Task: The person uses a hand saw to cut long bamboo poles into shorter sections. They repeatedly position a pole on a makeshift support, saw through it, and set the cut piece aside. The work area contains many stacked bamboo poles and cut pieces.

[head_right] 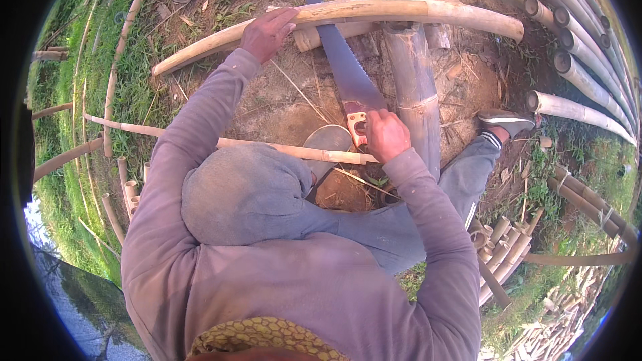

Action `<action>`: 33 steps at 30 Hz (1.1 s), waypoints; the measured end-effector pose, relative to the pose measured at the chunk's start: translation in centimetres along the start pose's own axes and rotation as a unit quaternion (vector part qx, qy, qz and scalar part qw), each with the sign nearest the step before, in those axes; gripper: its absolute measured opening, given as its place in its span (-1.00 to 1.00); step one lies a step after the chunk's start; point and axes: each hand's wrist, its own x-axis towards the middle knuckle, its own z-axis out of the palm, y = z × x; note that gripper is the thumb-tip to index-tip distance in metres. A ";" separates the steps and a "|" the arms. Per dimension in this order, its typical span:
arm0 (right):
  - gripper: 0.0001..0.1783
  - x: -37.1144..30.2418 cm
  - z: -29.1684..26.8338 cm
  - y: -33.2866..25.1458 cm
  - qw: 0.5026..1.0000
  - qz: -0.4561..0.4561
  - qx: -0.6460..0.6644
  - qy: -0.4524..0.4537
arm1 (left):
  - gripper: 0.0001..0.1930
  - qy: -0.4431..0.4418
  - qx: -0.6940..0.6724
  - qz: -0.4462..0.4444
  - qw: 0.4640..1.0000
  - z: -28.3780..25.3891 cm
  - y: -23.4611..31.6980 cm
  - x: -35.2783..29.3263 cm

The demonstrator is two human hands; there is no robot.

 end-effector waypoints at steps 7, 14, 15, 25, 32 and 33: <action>-0.79 -2.6 8.7 2.4 0.987 -0.006 -0.133 -0.093 | -0.59 -0.044 0.028 -0.017 0.998 -0.8 0.2 0.3; -0.74 -4.7 4.1 0.5 0.980 -0.053 -0.185 -0.048 | -0.58 -0.061 0.030 -0.027 0.997 -1.0 0.7 0.6; -0.73 -5.7 2.2 -0.5 0.986 -0.060 -0.152 -0.039 | -0.58 -0.063 0.033 -0.026 0.997 -1.1 0.7 0.5; -0.64 -19.3 -10.5 -1.8 0.972 -0.090 0.015 0.217 | -0.57 -0.076 0.035 -0.009 0.996 -1.5 0.8 0.9; -0.53 -19.5 -7.0 -4.6 0.887 0.111 0.263 0.364 | -0.57 -0.066 0.052 -0.005 0.996 -1.0 0.9 0.7; -0.55 -16.9 -6.8 -4.6 0.869 0.130 0.280 0.387 | -0.56 -0.068 0.055 -0.010 0.996 -1.0 0.9 0.7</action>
